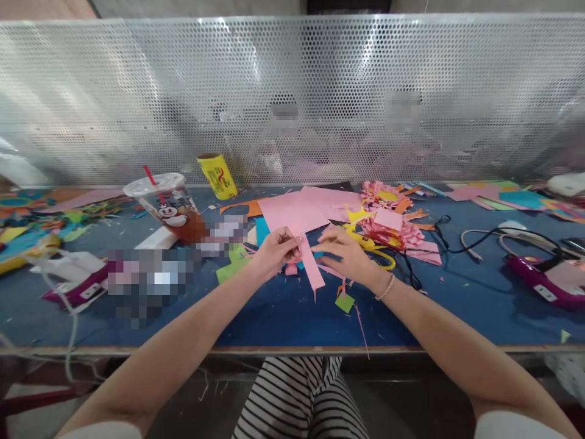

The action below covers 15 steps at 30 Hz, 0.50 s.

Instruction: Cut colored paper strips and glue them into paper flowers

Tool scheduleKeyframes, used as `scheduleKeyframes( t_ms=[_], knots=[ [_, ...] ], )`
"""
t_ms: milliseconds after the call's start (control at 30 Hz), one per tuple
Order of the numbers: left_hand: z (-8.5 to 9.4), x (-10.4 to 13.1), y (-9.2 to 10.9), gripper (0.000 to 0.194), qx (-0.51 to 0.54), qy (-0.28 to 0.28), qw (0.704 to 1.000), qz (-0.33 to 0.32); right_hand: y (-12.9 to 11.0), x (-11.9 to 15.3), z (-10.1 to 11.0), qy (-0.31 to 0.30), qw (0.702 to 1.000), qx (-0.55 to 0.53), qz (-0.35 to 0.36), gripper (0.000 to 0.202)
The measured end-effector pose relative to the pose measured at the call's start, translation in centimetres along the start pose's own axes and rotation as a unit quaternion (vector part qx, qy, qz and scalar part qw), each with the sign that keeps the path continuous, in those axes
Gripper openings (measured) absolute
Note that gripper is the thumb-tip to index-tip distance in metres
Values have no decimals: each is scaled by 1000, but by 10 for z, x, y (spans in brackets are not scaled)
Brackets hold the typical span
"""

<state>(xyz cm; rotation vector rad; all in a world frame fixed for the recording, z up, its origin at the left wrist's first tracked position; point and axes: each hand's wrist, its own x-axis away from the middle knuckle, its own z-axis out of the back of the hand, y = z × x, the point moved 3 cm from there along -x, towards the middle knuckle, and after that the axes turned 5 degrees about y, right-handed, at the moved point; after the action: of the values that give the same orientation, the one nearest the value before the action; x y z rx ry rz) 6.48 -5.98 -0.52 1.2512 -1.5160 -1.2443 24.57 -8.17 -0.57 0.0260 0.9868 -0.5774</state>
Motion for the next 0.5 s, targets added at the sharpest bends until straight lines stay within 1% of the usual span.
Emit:
scheduleKeyframes(
  t_ms=[133, 233, 300, 400, 500],
  knots=[
    [-4, 2, -5, 29, -15, -8, 1000, -7, -10, 2, -5, 8, 998, -59, 18, 14],
    [-5, 3, -4, 27, -37, -7, 999, -16, -13, 2, -6, -1, 996, -92, 16, 15],
    [-5, 4, -1, 26, -62, -8, 997, -33, -12, 0, -7, -1, 995, -103, -6, 13],
    [-7, 7, 3, 25, -99, -18, 993, -67, -11, -2, -7, 10, 992, -114, -58, 9],
    [-9, 9, 5, 23, -111, -32, 989, -94, -12, -5, -7, 22, 988, -108, -112, 8]
  ],
)
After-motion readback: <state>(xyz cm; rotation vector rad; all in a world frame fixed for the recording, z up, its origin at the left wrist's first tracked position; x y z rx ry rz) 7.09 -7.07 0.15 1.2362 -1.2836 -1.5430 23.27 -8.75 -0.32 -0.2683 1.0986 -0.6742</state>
